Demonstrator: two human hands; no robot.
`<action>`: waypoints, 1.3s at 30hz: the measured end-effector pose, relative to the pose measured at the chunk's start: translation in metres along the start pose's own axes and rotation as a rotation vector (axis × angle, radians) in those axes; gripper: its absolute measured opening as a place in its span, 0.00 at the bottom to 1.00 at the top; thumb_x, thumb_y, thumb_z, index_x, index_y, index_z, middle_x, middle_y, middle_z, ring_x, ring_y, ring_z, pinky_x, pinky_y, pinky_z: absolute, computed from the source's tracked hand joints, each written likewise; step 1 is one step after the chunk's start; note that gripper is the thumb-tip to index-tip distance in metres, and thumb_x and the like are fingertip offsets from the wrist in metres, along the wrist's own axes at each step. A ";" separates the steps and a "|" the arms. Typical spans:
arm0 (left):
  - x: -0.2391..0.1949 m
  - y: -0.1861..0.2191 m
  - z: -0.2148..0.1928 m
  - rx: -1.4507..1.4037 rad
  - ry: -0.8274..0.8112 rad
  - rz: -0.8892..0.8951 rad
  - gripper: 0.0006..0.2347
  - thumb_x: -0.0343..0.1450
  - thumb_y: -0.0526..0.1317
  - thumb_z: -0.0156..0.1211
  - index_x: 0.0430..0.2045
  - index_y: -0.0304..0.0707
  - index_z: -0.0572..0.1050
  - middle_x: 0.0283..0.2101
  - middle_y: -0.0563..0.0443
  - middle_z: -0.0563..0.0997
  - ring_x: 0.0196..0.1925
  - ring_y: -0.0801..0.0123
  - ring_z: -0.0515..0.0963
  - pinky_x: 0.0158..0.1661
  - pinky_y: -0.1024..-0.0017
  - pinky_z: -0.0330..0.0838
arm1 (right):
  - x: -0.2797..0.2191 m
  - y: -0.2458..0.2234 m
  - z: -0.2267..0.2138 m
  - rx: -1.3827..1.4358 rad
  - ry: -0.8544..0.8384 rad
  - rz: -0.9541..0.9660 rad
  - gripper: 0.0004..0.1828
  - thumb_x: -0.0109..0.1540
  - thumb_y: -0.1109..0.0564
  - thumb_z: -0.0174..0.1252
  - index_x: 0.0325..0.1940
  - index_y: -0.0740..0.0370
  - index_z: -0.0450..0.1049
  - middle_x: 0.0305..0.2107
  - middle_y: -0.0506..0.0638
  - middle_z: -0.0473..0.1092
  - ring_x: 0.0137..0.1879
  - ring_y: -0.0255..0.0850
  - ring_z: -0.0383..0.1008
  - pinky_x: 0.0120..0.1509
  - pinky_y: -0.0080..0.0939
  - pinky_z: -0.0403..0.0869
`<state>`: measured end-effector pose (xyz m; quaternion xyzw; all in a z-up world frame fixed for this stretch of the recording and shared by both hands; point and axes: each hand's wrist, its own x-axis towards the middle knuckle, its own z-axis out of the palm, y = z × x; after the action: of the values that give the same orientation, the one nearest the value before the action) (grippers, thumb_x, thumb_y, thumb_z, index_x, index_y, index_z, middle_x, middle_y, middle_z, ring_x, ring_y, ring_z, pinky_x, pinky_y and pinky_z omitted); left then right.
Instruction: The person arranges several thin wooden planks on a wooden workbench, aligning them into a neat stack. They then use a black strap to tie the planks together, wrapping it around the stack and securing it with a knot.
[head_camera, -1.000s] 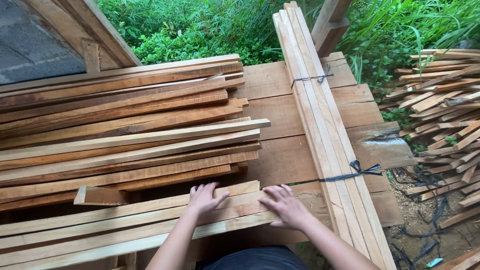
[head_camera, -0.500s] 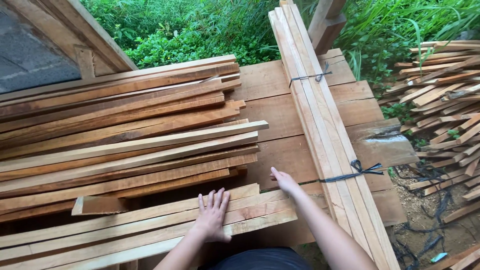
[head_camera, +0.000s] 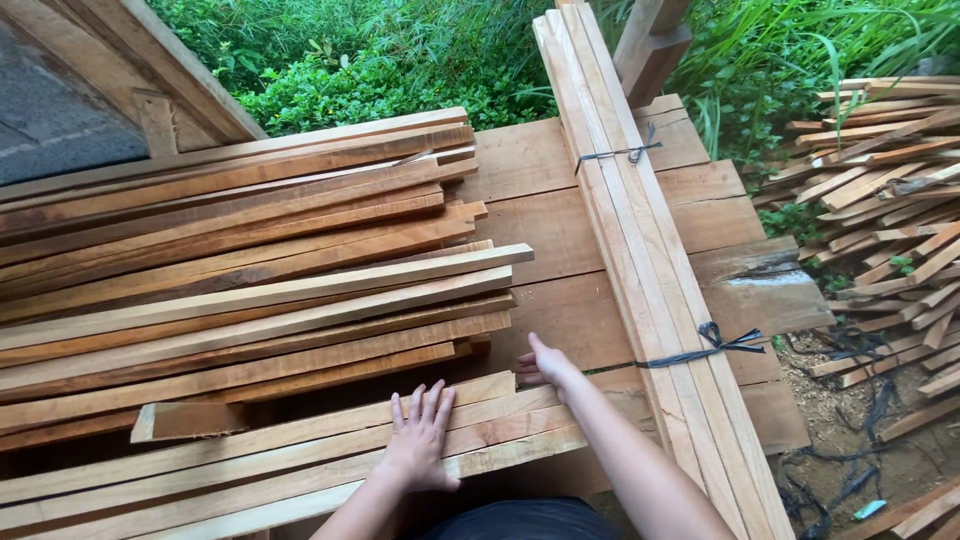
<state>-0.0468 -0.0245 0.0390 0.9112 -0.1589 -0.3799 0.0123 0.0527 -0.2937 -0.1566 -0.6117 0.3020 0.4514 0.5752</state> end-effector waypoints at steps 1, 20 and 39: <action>0.001 0.001 0.002 -0.001 -0.002 0.000 0.65 0.49 0.64 0.77 0.73 0.36 0.34 0.77 0.38 0.38 0.78 0.38 0.37 0.68 0.28 0.27 | 0.002 0.002 0.008 0.000 0.000 0.002 0.44 0.67 0.26 0.36 0.63 0.66 0.73 0.57 0.62 0.76 0.60 0.54 0.78 0.66 0.50 0.72; 0.002 -0.004 0.006 -0.050 0.035 0.022 0.65 0.48 0.63 0.78 0.74 0.38 0.36 0.77 0.36 0.39 0.77 0.36 0.35 0.67 0.26 0.24 | 0.004 -0.003 0.067 0.513 -0.047 0.070 0.37 0.72 0.35 0.30 0.64 0.65 0.71 0.61 0.58 0.71 0.65 0.50 0.70 0.69 0.56 0.69; 0.004 0.000 0.000 0.035 -0.011 -0.003 0.65 0.49 0.66 0.77 0.74 0.38 0.35 0.77 0.37 0.39 0.78 0.38 0.37 0.69 0.29 0.27 | -0.030 0.005 -0.046 0.009 0.105 0.138 0.41 0.64 0.24 0.34 0.65 0.49 0.73 0.58 0.43 0.75 0.53 0.43 0.76 0.63 0.60 0.62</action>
<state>-0.0445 -0.0258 0.0362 0.9095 -0.1641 -0.3819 -0.0049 0.0453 -0.3437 -0.1352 -0.6094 0.3752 0.4560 0.5290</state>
